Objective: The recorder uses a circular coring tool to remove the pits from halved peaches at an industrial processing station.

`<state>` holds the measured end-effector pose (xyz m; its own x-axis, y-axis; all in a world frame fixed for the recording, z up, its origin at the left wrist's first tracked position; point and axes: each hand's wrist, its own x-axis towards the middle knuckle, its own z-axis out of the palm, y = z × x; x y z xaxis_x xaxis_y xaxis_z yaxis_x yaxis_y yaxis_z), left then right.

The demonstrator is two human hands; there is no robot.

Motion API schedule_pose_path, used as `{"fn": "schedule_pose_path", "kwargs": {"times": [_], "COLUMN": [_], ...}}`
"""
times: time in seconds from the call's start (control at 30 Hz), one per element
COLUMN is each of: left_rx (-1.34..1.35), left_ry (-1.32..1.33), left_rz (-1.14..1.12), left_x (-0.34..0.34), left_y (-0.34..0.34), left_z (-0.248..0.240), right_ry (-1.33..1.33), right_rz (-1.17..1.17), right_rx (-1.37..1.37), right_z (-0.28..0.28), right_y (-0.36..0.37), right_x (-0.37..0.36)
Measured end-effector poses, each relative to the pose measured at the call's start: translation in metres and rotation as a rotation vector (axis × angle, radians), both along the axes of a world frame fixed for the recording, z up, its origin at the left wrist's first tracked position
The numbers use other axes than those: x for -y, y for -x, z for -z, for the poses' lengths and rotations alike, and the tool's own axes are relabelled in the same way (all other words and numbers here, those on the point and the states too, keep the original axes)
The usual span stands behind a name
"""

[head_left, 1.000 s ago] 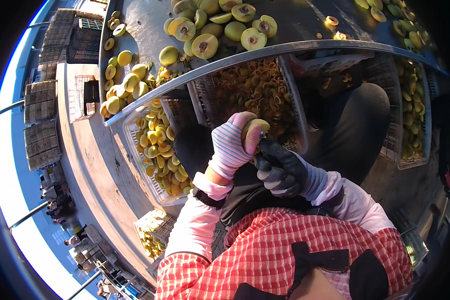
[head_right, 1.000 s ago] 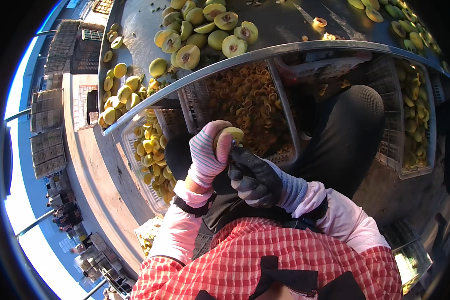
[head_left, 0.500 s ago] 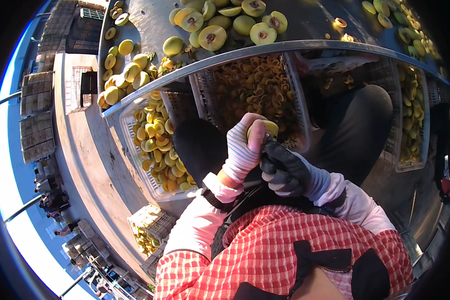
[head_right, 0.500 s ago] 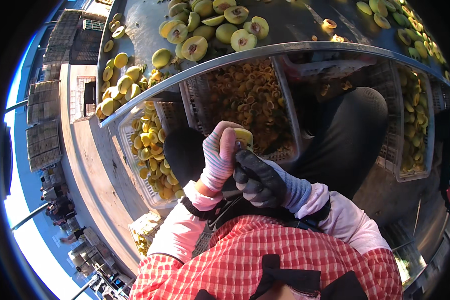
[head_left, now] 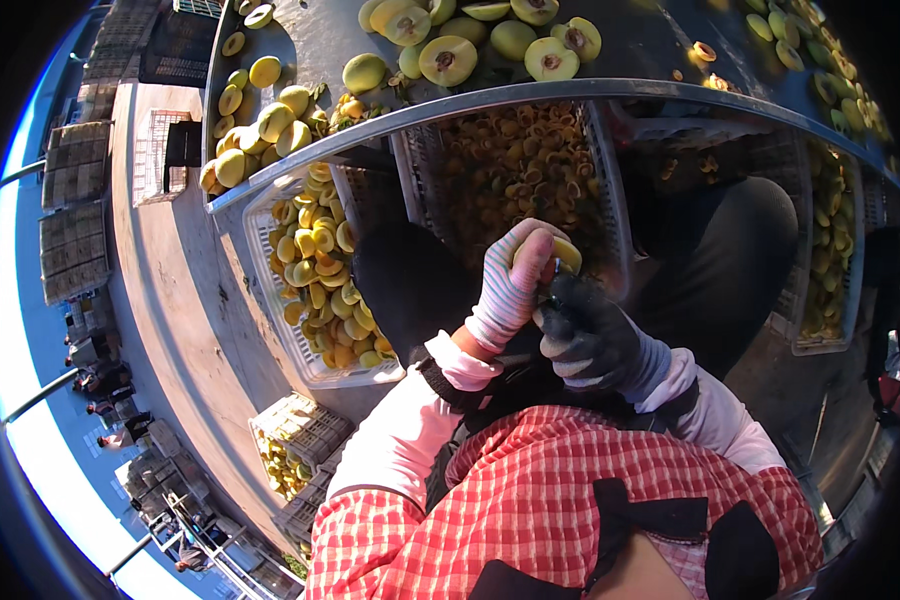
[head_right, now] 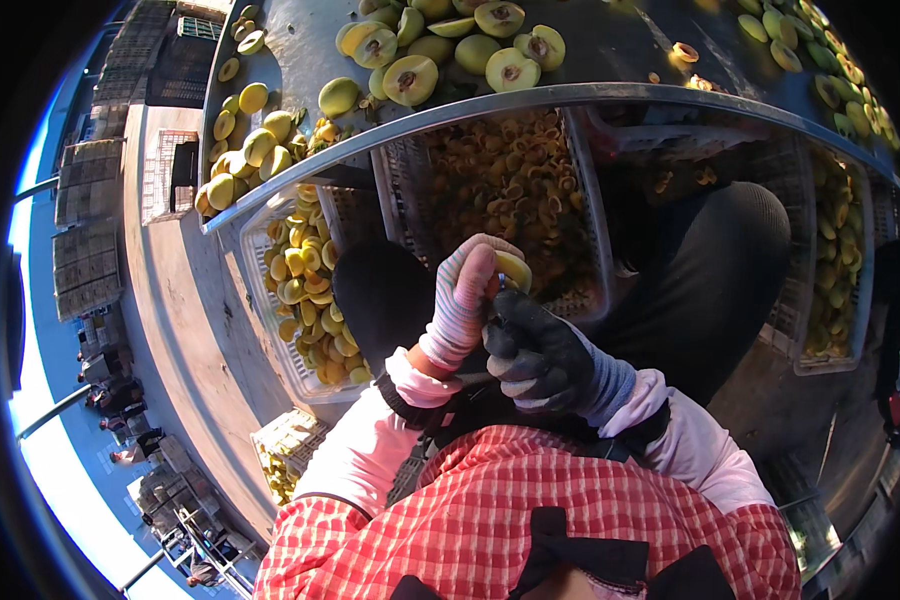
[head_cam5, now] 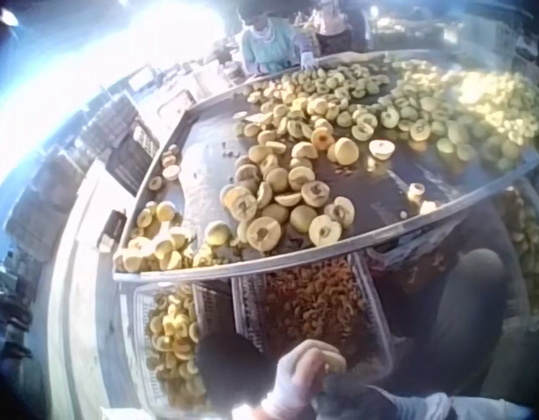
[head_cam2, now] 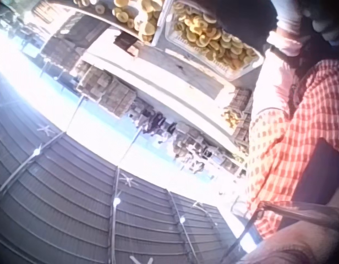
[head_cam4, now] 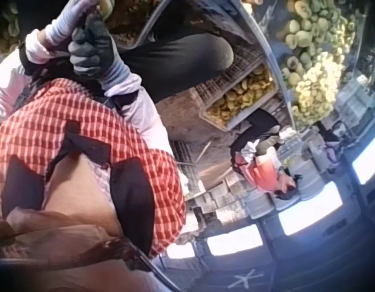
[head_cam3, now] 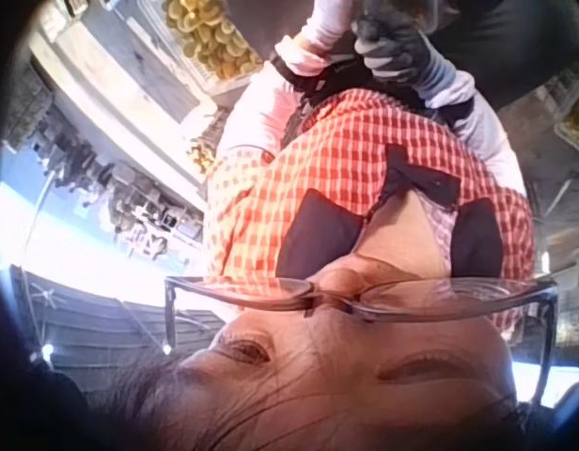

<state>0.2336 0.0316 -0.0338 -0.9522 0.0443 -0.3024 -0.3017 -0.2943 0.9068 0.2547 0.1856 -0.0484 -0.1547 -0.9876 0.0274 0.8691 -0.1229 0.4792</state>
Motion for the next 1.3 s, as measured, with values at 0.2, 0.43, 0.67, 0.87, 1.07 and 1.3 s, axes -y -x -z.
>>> {"fn": "schedule_pose_path", "kwargs": {"times": [0.2,0.43,0.67,0.87,1.07,1.3], "left_rx": [0.002,0.175,0.190,0.180,0.158,0.491], "left_ry": [0.154,-0.052,0.034,-0.240,-0.589,-0.821], "left_rz": [0.214,-0.047,0.018,0.272,0.067,-0.153], "left_x": [0.014,-0.006,-0.007,0.001,-0.021,-0.021], "left_y": [0.006,-0.002,0.012,0.014,0.008,0.014], "left_z": [-0.017,0.013,0.008,-0.018,-0.003,0.029], "right_ry": [0.178,0.140,0.095,0.185,0.187,0.017], "right_rz": [-0.026,0.125,0.157,0.091,0.241,0.293], "right_rx": [0.147,0.025,-0.035,0.097,0.045,-0.151], "right_z": [-0.009,0.012,0.020,0.001,0.005,0.036], "right_y": [-0.005,-0.007,-0.008,-0.009,-0.006,0.000], "right_x": [0.008,0.011,0.002,0.008,0.011,-0.002]}}
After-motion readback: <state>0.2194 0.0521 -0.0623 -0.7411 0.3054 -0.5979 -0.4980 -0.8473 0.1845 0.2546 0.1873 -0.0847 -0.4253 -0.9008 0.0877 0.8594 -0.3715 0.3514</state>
